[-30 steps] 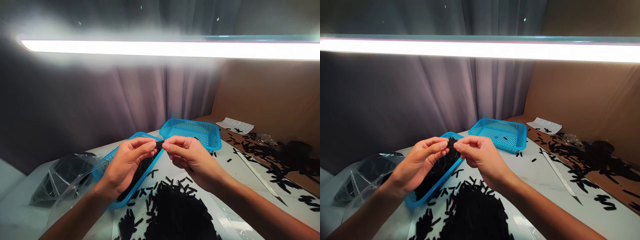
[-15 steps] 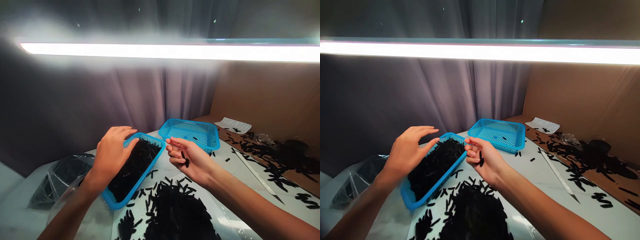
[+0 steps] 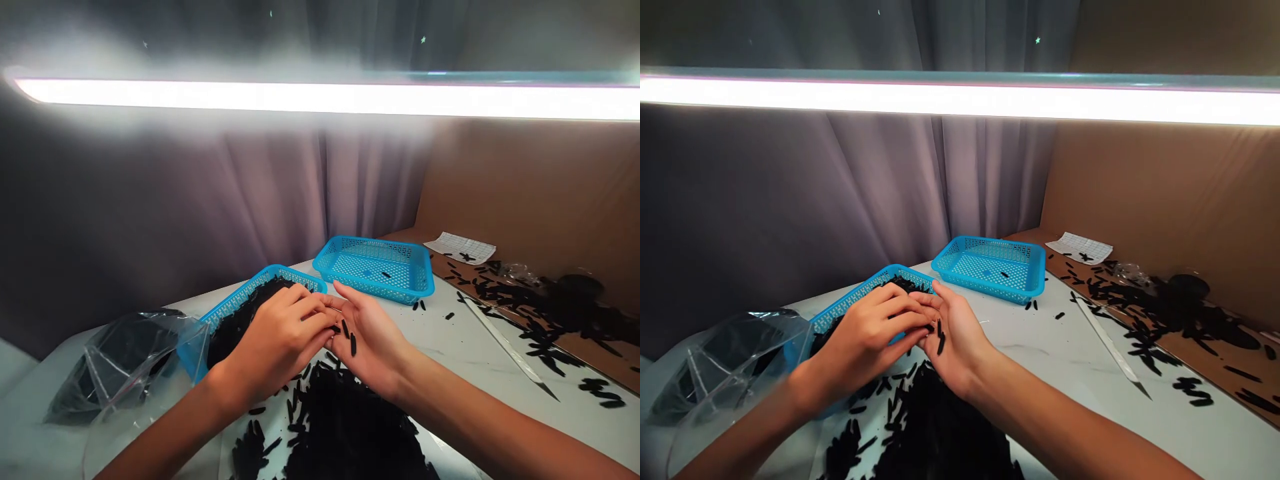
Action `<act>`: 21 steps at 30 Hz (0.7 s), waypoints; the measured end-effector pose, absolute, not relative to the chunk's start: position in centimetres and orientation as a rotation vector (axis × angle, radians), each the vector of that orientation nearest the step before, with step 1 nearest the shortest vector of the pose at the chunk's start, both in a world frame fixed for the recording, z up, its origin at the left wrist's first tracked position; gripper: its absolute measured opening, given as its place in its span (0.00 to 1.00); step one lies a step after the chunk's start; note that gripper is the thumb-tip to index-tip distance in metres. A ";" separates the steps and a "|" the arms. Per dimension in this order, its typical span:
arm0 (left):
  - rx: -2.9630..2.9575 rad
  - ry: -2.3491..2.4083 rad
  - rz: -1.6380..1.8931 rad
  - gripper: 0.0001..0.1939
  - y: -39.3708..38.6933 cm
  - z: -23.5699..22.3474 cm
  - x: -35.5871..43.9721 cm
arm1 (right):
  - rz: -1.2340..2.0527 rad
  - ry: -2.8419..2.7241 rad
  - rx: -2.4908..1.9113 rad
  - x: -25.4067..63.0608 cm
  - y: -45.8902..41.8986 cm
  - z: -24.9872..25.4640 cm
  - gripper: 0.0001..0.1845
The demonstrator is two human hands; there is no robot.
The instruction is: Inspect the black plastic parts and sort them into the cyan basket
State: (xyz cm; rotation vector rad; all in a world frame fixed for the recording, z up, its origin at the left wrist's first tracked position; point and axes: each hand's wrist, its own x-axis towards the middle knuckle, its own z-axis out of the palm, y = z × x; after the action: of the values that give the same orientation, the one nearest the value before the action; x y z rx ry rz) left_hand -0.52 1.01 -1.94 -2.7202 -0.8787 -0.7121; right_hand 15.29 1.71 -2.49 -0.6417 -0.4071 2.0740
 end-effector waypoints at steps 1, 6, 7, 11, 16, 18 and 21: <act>-2.726 -0.920 -0.679 0.07 1.1 -1.9 -0.7 | 2.083 -0.428 -0.637 15.3 1.7 -2.5 0.18; -2.865 -0.964 -0.591 0.09 0.7 -2.0 -0.8 | 2.092 -0.480 -0.731 15.3 1.6 -2.6 0.16; -2.889 -0.954 -0.619 0.09 0.6 -2.0 -0.8 | 2.091 -0.484 -0.747 15.3 1.6 -2.6 0.15; -2.891 -0.970 -0.783 0.10 0.8 -1.9 -0.7 | 2.119 -0.537 -0.700 15.5 1.7 -2.7 0.12; -2.755 -1.213 -1.026 0.05 1.0 -1.2 -1.2 | 2.131 -0.622 -0.611 15.6 1.7 -2.2 0.10; -2.692 -1.302 -1.121 0.05 1.1 -0.9 -1.5 | 2.117 -0.623 -0.626 15.8 1.6 -1.8 0.11; -2.725 -1.276 -1.163 0.06 1.1 -0.7 -1.6 | 2.101 -0.594 -0.659 16.1 1.6 -1.0 0.12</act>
State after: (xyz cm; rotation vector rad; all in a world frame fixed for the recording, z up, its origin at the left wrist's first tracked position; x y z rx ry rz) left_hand -1.63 1.11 -0.70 -2.7255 -1.2761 -1.1635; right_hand 16.08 1.56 -1.02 -0.6589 -0.5937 2.1009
